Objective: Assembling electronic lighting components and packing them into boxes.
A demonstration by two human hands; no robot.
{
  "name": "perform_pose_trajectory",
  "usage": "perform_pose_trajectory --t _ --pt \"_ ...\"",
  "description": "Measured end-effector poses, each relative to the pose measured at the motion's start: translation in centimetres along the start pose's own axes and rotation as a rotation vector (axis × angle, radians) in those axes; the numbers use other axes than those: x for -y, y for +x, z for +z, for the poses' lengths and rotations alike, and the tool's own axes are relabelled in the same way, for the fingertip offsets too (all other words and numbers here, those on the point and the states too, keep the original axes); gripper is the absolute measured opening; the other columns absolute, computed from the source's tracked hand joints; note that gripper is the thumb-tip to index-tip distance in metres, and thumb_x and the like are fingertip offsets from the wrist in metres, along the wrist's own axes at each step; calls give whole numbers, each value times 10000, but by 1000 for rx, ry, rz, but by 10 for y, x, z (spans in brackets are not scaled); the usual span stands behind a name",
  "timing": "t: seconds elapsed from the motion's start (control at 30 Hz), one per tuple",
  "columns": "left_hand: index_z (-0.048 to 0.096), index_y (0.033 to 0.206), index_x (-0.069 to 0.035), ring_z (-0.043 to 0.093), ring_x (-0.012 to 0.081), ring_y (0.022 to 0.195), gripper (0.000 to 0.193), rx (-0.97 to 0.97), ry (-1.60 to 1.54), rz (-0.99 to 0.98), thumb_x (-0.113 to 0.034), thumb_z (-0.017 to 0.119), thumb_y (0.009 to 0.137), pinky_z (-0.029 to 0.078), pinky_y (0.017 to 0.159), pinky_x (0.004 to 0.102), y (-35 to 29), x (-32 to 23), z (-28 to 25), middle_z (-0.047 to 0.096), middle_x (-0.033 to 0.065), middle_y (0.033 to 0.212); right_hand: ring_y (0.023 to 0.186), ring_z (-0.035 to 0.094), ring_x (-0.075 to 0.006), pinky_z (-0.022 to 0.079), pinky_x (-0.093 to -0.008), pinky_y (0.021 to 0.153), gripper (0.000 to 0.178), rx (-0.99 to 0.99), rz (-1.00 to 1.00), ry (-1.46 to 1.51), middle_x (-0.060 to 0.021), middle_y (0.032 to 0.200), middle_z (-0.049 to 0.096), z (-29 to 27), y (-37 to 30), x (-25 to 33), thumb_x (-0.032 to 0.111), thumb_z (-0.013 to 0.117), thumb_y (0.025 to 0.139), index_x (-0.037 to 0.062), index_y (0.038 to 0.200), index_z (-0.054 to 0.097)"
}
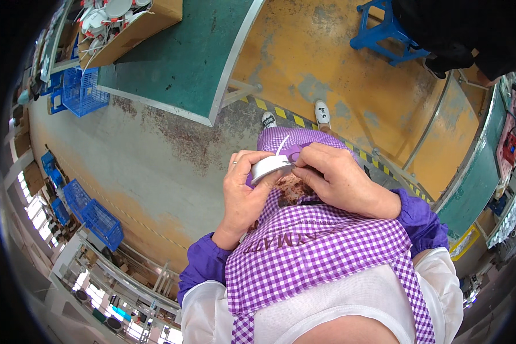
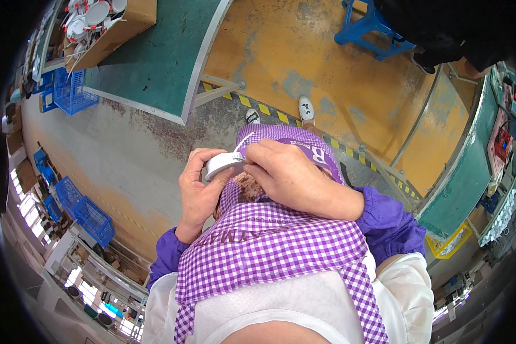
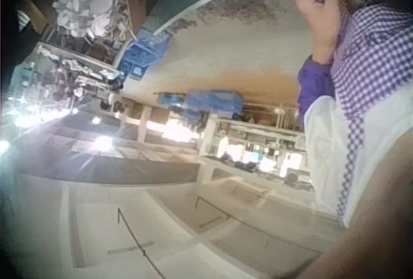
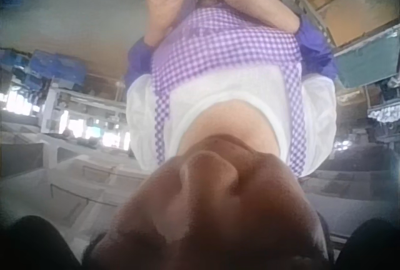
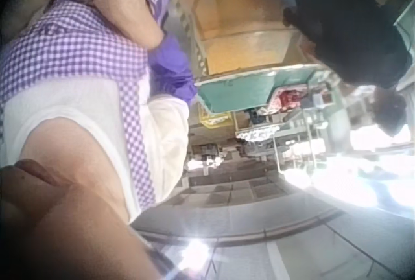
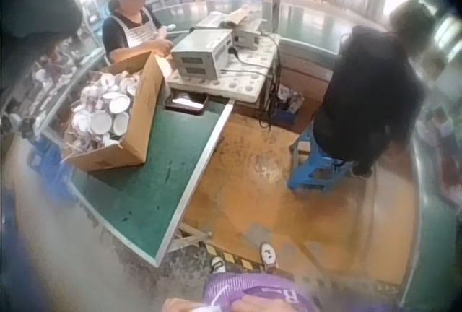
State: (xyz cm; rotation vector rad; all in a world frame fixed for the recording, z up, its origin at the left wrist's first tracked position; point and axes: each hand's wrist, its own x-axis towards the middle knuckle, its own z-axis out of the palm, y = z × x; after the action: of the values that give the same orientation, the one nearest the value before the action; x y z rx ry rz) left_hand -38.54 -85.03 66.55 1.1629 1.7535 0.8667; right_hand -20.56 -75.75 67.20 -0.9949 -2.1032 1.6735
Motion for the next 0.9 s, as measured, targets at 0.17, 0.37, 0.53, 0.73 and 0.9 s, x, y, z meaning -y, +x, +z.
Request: perform_pose_trajectory --t 0.17,0.37,0.53,0.73,0.9 --pt "623 1020 -44 580 166 924 253 19 -295 -151 -53 744 797 468 777 275 -5 14 5 620 71 974 743 600 -306 476 -379 636 132 7 -1 -72 -138 788 583 3 -3 0 77 666 821 2 897 588" --pt "610 1043 -29 595 181 939 252 -61 -45 78 -45 722 818 479 792 293 -5 14 11 638 94 1009 724 613 -387 503 -448 635 121 23 -27 26 -188 797 579 3 4 -5 83 614 834 -14 850 545" --pt "597 1049 -11 600 188 942 252 -85 195 181 -33 711 826 479 809 291 -8 21 15 636 100 1027 735 611 -392 498 -452 646 139 12 11 -18 -213 784 589 11 5 -16 77 607 826 -36 791 534" --pt "596 1066 -17 590 155 988 239 -104 -221 -82 -14 690 846 481 854 278 -12 34 8 619 79 1077 713 606 -391 493 -452 630 136 32 -13 -5 -201 757 577 -14 10 -5 80 616 822 -30 798 540" --pt "568 1119 -27 585 141 1031 263 -19 -479 -180 -16 663 874 490 895 272 -11 23 11 614 73 1099 693 612 -371 501 -435 608 146 44 -97 14 -181 790 585 -5 10 -3 79 646 801 -22 829 543"
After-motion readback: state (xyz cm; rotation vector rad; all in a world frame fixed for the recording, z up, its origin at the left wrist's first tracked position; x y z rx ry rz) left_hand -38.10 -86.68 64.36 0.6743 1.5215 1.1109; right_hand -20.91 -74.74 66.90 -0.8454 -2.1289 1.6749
